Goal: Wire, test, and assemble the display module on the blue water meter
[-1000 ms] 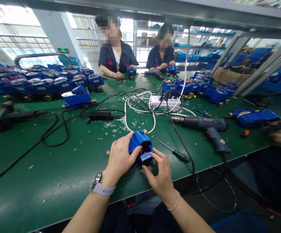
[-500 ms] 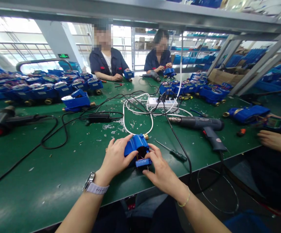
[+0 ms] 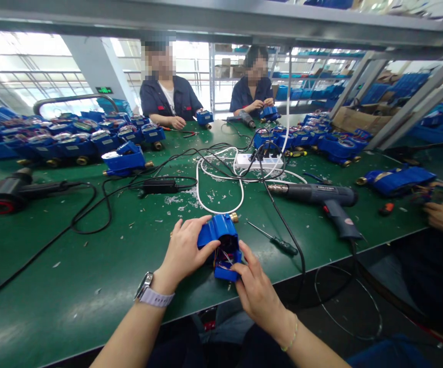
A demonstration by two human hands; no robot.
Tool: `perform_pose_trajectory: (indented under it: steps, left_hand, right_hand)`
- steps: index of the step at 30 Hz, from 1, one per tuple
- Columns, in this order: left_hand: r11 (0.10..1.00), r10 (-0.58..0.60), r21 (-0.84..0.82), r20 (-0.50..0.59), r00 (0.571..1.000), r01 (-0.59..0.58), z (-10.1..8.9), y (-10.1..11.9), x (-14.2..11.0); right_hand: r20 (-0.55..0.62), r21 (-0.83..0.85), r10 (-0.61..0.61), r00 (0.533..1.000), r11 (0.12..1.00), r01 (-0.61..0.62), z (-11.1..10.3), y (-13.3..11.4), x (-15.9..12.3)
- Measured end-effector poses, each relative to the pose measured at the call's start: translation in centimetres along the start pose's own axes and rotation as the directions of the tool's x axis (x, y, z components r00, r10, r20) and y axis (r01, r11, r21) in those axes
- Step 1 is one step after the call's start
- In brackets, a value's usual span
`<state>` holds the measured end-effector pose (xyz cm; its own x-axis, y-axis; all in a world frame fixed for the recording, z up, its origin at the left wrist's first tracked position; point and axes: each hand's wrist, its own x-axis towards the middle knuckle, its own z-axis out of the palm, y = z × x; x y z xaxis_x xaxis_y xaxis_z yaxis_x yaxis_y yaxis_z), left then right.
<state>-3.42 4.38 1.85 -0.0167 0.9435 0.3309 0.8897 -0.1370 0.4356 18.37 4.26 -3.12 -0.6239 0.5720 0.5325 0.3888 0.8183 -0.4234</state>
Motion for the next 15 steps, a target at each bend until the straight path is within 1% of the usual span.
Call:
perform_pose_trajectory:
  steps: [2, 4, 7, 9, 11, 13, 15]
  left_hand:
    - [1.000, -0.009, -0.011, -0.006, 1.000, 0.009, 0.0, -0.1, 0.1]
    - [1.000, -0.001, -0.017, -0.002, 1.000, 0.001, 0.1, -0.2, 0.3]
    - [1.000, 0.012, -0.022, 0.010, 1.000, -0.012, 0.0, -0.3, 0.5]
    - [0.999, 0.005, -0.032, 0.014, 1.000, -0.004, -0.1, -0.3, 0.5]
    - [0.999, -0.003, -0.051, 0.023, 1.000, 0.004, -0.2, -0.4, 0.6]
    - [0.997, -0.010, -0.077, 0.040, 0.999, 0.013, -0.4, -0.5, 0.7]
    - [0.994, -0.012, -0.107, 0.057, 0.998, 0.018, -0.6, -0.7, 0.8]
  right_hand:
    - [-0.023, -0.001, -0.001, 1.000, 1.000, 0.001, 0.0, 0.0, -0.4]
    - [-0.030, 0.035, 0.022, 0.999, 0.999, -0.021, 0.0, 0.0, -0.6]
    - [-0.005, 0.158, 0.067, 0.998, 0.985, -0.066, -0.3, 0.1, -0.5]
    - [0.015, 0.278, 0.135, 0.991, 0.951, -0.134, -0.4, 0.0, -0.4]
    - [0.059, 0.407, 0.257, 0.965, 0.876, -0.258, -0.3, -0.4, -0.3]
    - [0.123, 0.517, 0.381, 0.917, 0.764, -0.387, -0.1, -1.0, -0.3]
    - [0.170, 0.588, 0.439, 0.883, 0.673, -0.448, 0.1, -1.9, -0.3]
